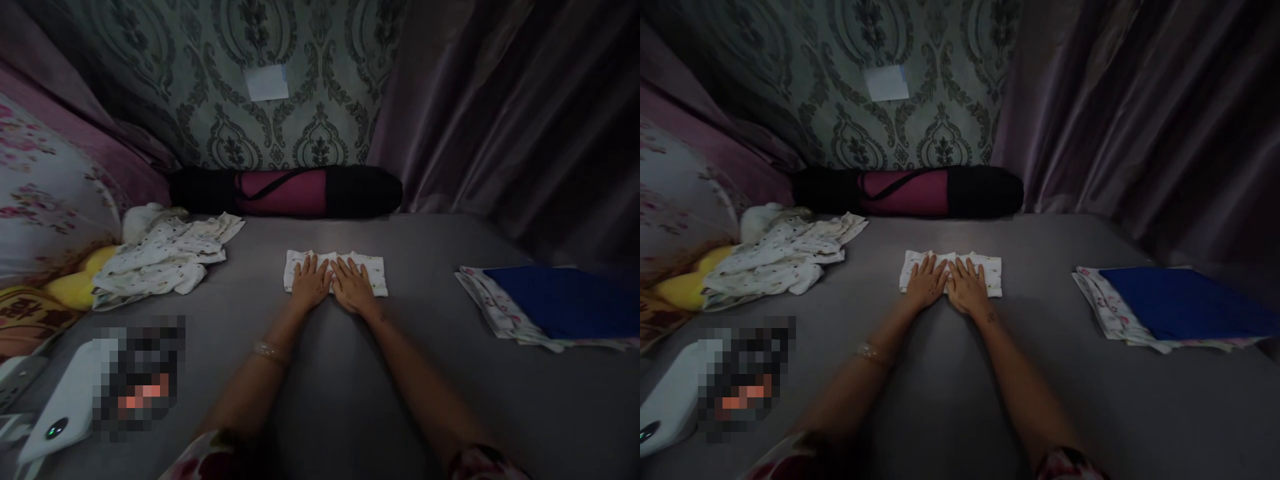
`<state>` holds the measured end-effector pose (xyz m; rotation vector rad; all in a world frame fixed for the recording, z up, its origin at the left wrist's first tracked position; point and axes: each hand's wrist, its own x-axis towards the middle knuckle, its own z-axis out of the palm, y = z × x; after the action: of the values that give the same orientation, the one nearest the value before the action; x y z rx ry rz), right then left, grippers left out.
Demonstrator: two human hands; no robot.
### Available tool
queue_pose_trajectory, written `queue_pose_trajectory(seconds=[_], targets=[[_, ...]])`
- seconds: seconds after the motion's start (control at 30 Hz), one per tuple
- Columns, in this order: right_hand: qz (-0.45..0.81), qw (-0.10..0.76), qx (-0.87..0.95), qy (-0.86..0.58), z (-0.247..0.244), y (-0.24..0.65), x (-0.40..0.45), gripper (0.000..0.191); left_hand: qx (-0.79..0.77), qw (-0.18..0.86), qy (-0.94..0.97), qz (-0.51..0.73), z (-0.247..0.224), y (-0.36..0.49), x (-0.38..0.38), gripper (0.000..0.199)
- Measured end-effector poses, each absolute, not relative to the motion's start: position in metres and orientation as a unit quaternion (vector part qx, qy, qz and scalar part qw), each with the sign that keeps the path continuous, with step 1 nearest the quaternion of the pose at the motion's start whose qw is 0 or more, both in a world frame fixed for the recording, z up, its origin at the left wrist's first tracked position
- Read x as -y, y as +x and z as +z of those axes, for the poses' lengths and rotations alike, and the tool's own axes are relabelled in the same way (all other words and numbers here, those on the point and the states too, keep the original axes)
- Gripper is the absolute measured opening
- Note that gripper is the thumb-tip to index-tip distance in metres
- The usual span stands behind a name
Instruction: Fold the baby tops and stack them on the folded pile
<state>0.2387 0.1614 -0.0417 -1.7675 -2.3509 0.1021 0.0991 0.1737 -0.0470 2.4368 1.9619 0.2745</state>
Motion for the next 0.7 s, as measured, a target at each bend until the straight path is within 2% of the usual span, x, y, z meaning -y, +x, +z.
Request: queue_pose_trajectory(seconds=[0.13,0.33,0.7], targets=[[0.068,0.098,0.791,-0.601,-0.037,0.24,-0.162,0.053,-0.627,0.015,0.773,0.095,-0.042,0.1,-0.172,0.053],[0.03,0.14,0.808,-0.572,-0.024,0.228,-0.159,0.054,-0.629,-0.047,0.754,0.183,-0.027,0.099,-0.173,0.047],[0.049,0.101,0.822,-0.558,-0.035,0.222,-0.165,0.055,-0.627,-0.023,0.749,0.214,-0.037,0.095,-0.179,0.043]])
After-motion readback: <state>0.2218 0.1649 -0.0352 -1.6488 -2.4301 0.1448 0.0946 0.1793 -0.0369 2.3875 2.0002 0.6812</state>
